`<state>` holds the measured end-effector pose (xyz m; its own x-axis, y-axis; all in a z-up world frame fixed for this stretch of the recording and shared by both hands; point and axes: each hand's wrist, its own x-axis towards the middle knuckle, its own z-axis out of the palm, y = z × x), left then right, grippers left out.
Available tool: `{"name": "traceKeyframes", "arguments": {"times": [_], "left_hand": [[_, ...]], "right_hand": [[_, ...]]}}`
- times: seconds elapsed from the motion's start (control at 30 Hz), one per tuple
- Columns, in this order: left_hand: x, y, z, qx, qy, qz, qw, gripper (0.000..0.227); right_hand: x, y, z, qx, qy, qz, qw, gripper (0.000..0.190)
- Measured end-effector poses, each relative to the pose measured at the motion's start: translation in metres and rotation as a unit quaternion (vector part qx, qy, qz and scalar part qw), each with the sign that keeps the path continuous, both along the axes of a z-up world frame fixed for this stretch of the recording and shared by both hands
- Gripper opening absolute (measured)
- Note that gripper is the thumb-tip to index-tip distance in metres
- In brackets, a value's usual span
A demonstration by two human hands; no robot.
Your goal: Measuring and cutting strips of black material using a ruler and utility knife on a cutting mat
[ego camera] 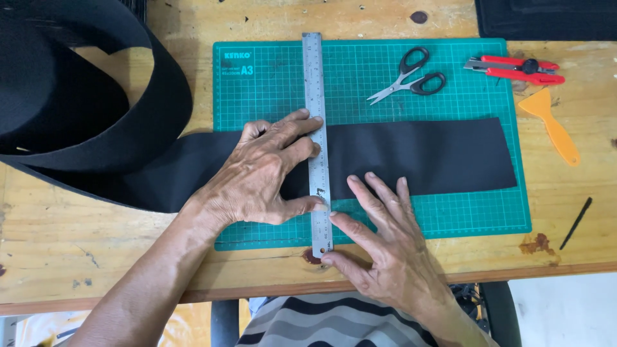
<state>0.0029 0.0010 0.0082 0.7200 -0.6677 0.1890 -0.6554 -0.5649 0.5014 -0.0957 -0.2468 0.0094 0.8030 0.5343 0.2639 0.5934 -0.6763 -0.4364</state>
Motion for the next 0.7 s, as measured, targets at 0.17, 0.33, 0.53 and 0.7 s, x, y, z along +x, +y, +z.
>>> {"name": "traceKeyframes", "arguments": {"times": [0.17, 0.33, 0.53, 0.7], "left_hand": [[-0.0017, 0.0001, -0.0008, -0.005, -0.006, -0.003, 1.000, 0.066], [-0.0009, 0.0001, -0.0011, 0.001, -0.005, 0.000, 1.000, 0.067], [-0.0023, -0.0009, 0.0001, 0.008, 0.005, 0.001, 1.000, 0.067], [-0.0008, -0.0008, 0.0000, 0.014, 0.003, -0.005, 1.000, 0.066]], "right_hand": [[-0.0014, -0.0001, 0.0002, 0.011, -0.003, -0.001, 1.000, 0.053], [0.0008, -0.0004, -0.0010, -0.006, -0.013, 0.003, 1.000, 0.051], [-0.0010, -0.0014, 0.0003, -0.006, 0.006, 0.001, 1.000, 0.049], [0.0021, -0.0025, 0.0043, -0.010, 0.001, -0.006, 1.000, 0.049]]}}
